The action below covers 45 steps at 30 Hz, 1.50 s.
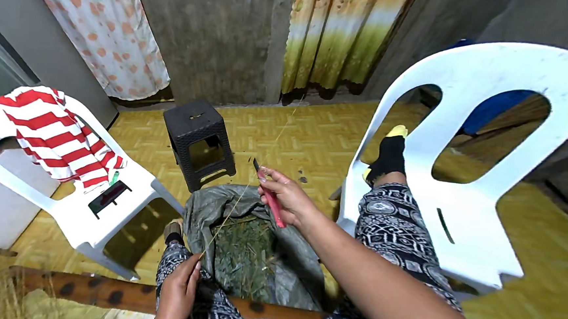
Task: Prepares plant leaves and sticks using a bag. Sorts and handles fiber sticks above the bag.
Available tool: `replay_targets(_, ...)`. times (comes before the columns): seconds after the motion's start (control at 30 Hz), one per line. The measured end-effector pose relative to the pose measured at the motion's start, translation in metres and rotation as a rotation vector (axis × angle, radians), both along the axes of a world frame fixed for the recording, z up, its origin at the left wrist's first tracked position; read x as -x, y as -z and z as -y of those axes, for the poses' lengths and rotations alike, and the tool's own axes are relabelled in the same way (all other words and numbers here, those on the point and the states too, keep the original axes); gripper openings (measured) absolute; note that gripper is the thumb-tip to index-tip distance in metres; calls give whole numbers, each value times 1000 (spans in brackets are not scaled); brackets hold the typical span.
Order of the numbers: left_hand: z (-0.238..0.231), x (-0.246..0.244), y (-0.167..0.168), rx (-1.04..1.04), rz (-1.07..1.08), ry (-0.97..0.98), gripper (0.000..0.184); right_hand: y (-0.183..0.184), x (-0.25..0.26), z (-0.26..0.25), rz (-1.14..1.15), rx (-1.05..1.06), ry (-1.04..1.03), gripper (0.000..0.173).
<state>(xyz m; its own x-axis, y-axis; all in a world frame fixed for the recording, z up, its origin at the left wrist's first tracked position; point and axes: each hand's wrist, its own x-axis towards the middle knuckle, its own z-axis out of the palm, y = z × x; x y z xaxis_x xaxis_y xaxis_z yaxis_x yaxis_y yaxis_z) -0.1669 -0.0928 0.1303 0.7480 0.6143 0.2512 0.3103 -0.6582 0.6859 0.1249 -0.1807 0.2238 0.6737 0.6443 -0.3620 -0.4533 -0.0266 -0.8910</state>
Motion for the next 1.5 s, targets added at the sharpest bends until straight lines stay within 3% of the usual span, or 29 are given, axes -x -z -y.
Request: replay_targets(1.5,-9,47,9,-20,-24,39,32,-23,-86,21,19,-91,287,28)
